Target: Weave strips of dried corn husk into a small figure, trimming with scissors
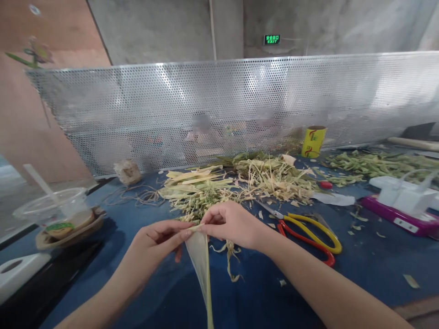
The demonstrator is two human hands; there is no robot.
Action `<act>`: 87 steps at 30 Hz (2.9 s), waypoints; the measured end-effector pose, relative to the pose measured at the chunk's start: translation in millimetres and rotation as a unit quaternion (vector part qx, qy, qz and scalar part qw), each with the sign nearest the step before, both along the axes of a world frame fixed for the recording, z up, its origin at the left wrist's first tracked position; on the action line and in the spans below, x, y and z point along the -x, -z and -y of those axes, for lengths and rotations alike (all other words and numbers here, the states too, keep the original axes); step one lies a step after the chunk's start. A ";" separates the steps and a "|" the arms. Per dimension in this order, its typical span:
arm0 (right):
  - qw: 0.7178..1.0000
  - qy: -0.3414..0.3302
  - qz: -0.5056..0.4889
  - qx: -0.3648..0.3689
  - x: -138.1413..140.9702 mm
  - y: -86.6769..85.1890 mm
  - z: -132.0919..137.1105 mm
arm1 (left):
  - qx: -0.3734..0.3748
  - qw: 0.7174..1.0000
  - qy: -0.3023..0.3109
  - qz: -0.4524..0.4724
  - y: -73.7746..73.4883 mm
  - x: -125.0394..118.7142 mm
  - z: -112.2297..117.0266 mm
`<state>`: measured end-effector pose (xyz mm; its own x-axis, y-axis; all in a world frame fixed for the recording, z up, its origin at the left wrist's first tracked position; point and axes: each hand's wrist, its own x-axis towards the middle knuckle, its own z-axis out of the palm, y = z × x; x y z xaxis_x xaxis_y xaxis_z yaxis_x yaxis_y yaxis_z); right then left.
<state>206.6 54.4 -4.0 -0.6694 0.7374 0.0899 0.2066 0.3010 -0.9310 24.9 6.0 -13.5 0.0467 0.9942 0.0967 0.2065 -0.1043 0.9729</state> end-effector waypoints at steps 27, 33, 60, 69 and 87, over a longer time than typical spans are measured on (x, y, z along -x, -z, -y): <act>0.999 0.045 0.025 -0.009 8.5 3.7 3.5 | 0.024 0.999 0.020 0.003 -2.1 3.5 -1.9; 0.999 0.035 0.016 0.005 7.6 0.6 5.4 | 0.004 0.999 -0.023 0.022 -0.6 3.4 -1.8; 0.997 0.063 -0.040 -0.014 10.9 8.4 4.3 | 0.069 0.996 -0.010 0.052 -4.2 3.2 0.4; 0.994 0.051 -0.092 0.010 9.9 4.1 5.2 | 0.085 0.988 -0.014 0.128 -4.2 0.0 0.0; 0.996 0.030 -0.042 0.075 10.8 1.4 6.6 | -0.032 0.999 -0.039 0.012 -0.6 4.3 1.8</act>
<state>195.8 47.8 -5.4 -0.6190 0.7848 0.0303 0.1385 0.1470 -0.9794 20.6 4.1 -12.9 -0.0332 0.9866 0.1599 0.1927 -0.1506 0.9696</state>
